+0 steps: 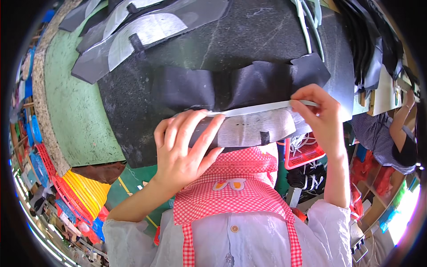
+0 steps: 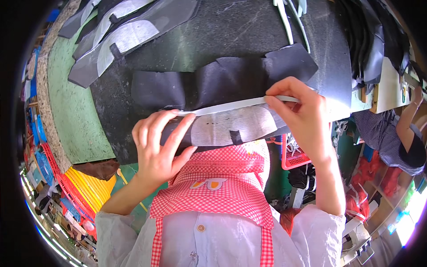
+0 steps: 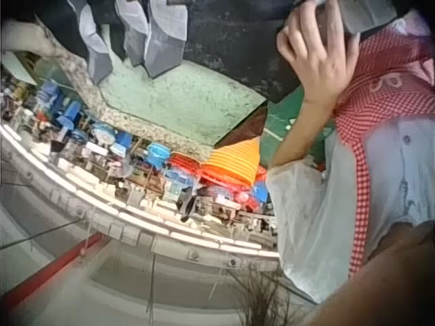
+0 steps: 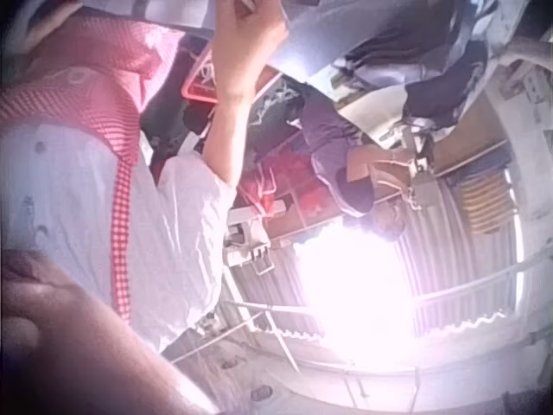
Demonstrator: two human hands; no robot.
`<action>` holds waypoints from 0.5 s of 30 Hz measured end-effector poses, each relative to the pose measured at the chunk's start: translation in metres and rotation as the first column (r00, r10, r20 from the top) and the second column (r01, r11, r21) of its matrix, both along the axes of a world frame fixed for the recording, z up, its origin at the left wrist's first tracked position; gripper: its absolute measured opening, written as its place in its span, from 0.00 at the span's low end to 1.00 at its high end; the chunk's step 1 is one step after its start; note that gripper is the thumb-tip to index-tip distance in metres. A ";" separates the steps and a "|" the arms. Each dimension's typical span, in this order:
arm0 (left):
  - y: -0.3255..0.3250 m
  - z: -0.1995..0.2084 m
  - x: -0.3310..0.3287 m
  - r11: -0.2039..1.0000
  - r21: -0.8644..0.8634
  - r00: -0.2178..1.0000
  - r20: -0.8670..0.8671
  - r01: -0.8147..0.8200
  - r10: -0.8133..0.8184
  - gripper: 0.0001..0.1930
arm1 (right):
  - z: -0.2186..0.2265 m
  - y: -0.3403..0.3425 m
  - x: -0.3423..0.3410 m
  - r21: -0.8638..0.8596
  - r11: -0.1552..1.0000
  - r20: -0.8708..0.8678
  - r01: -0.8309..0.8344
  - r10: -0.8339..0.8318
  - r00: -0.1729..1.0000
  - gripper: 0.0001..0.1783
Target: The recorder is applying white adhesive or reinforcement strips to the edges of black leather shoe upper components at a factory workbench.
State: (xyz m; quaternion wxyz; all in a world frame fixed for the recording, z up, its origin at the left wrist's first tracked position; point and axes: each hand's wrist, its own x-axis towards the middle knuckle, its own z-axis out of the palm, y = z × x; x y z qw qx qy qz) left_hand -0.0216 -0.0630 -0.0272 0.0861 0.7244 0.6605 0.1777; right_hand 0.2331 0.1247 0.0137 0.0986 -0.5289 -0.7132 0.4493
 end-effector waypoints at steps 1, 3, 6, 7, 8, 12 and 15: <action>0.007 0.005 0.003 1.000 -0.021 1.000 0.015 -0.022 0.022 0.29 | -0.007 0.002 0.002 0.003 1.000 0.007 0.007 -0.007 1.000 0.08; 0.025 0.025 0.012 0.997 -0.064 0.997 0.071 -0.034 0.038 0.28 | -0.008 0.003 -0.004 0.002 1.000 0.009 0.009 -0.009 1.000 0.09; 0.054 0.015 0.045 0.972 0.028 0.899 0.375 0.233 -0.227 0.33 | 0.001 0.004 -0.012 0.091 0.991 0.181 -0.097 0.079 0.980 0.11; 0.055 0.011 0.054 0.959 -0.031 0.918 0.301 0.282 -0.260 0.34 | 0.003 0.006 -0.007 0.156 0.980 0.271 -0.124 0.078 0.959 0.12; 0.054 0.000 0.059 0.959 -0.002 0.945 0.169 0.283 -0.278 0.33 | 0.005 0.009 -0.002 0.222 0.963 0.362 -0.155 0.066 0.930 0.13; 0.053 -0.011 0.062 0.957 0.082 0.955 0.085 0.279 -0.285 0.32 | -0.006 0.009 0.027 0.012 0.985 -0.077 0.170 -0.169 0.983 0.10; 0.057 -0.010 0.060 0.956 0.087 0.951 0.115 0.279 -0.288 0.31 | -0.007 0.013 0.027 0.111 0.987 -0.038 0.121 -0.117 0.992 0.09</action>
